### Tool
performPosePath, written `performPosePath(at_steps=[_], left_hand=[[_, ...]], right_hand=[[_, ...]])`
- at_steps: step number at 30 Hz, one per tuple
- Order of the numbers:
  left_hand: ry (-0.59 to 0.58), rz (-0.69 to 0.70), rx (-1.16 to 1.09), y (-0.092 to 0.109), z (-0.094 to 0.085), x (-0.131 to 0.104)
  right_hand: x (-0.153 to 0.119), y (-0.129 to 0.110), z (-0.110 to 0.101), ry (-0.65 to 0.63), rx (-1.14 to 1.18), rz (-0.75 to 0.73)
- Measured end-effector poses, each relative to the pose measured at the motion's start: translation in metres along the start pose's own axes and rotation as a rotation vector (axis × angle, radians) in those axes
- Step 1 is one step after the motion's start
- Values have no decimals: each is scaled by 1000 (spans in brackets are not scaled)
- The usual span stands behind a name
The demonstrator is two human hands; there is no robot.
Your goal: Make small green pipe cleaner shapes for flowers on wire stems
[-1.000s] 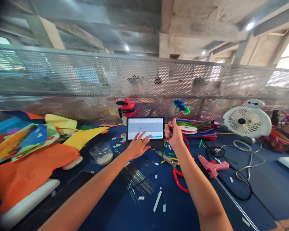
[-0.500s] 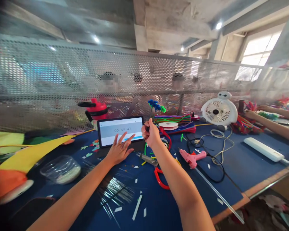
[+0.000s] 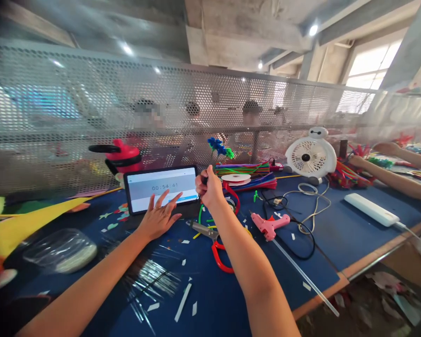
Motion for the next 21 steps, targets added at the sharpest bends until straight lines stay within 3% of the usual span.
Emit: performPosePath(at_steps=[7, 11, 16, 21], left_hand=[[58, 33, 10, -1, 4, -2], [83, 48, 42, -1, 5, -3], [72, 42, 87, 0, 3, -3], [76, 49, 102, 1, 1, -3]], right_hand=[[-5, -18, 7, -42, 113, -19], [-11, -35, 23, -87, 180, -48], [-20, -56, 74, -235, 247, -106], [-55, -71, 121, -381, 111, -231]])
Point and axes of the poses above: each hand's wrist, its own x-axis towards the middle knuckle, its own z-axis out of the palm, y = z × x, the point moved 8 cm from there along x, towards the middle knuckle, and after that the axes turned 12 degrees about x, right-handed, at the moved point
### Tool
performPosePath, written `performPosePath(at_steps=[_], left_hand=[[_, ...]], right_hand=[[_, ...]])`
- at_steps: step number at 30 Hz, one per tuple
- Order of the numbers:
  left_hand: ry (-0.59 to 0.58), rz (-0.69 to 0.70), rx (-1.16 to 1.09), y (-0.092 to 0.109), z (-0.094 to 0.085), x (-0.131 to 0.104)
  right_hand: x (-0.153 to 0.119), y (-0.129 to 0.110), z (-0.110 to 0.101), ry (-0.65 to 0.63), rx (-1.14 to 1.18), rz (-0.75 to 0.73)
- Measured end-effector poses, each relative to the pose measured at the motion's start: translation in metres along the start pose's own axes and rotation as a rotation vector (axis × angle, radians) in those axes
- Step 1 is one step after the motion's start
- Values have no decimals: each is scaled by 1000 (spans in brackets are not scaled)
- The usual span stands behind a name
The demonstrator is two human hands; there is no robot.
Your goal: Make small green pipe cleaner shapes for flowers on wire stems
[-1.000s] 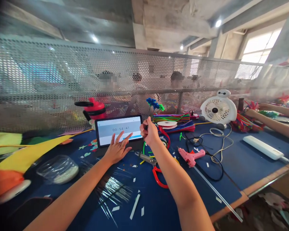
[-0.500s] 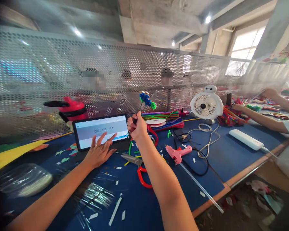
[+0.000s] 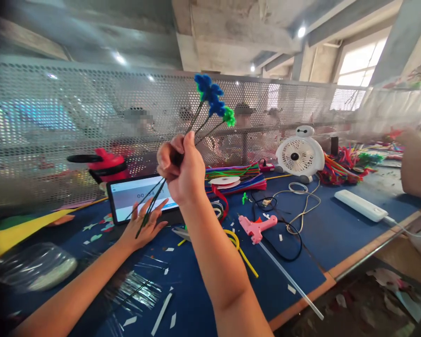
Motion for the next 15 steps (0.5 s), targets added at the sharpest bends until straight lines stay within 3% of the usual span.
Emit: performPosePath(at_steps=[8, 12, 15], left_hand=[[-55, -21, 21, -4, 8, -2], [-21, -13, 22, -6, 12, -5], [-31, -3, 15, -5, 13, -5]], right_hand=[[-41, -30, 34, -125, -114, -188], [-43, -25, 39, -153, -81, -173], [-42, -26, 35, -105, -75, -177]])
Point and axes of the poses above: each hand's wrist, its own x-axis towards the middle knuckle, its own z-axis out of the palm, y = z × x, the point moved 8 cm from there along x, towards the middle knuckle, and after that the axes turned 12 degrees about x, right-handed, at the moved point
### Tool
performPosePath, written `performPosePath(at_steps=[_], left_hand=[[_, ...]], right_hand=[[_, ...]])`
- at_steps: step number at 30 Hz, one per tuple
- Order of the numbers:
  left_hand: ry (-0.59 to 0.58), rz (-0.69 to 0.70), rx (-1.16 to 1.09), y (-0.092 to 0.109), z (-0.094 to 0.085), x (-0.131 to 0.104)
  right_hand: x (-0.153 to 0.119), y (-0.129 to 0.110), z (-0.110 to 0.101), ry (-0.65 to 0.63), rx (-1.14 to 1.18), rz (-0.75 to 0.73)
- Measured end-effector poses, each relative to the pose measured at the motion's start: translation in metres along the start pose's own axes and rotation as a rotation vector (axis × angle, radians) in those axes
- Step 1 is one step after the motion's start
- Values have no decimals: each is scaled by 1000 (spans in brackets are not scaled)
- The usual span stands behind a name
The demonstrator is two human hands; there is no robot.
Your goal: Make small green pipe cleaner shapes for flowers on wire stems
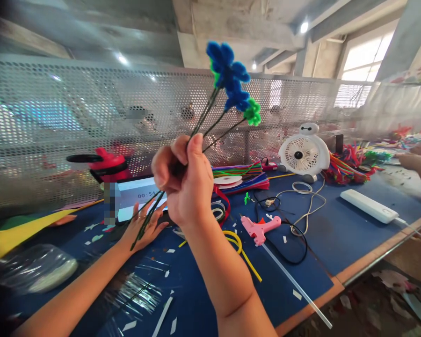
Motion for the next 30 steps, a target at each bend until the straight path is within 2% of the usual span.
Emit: performPosePath(at_steps=[5, 9, 11, 13, 16, 21, 25, 28, 29, 30], left_hand=[[-51, 10, 13, 3, -3, 3], [-64, -1, -2, 2, -2, 3], [-54, -2, -11, 1, -1, 3], [-49, 1, -19, 1, 0, 3], [-63, 3, -23, 2, 0, 3], [-106, 1, -31, 6, -4, 5], [-156, -7, -41, 7, -5, 8], [-207, 5, -51, 9, -3, 8], [-220, 12, -50, 9, -3, 8], [-229, 16, -47, 10, -2, 8]], right_hand=[[3, -19, -23, 183, -35, -165], [11, -24, -53, 302, -5, -258], [19, -18, -71, 329, 67, -217], [27, -9, -89, 356, 157, -116], [33, -7, -107, 373, 250, -27], [35, -35, -116, 340, 196, -176], [38, -43, -119, 329, 117, -198], [31, -48, -120, 456, 173, -237], [24, -53, -121, 547, 215, -290], [12, -64, -124, 657, 270, -407]])
Point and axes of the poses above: each hand's wrist, its own x-axis towards the middle knuckle, its own z-axis out of the palm, y = z × x, the point moved 8 cm from there along x, towards the middle knuckle, and after that the axes turned 12 degrees about x, right-handed, at the moved point
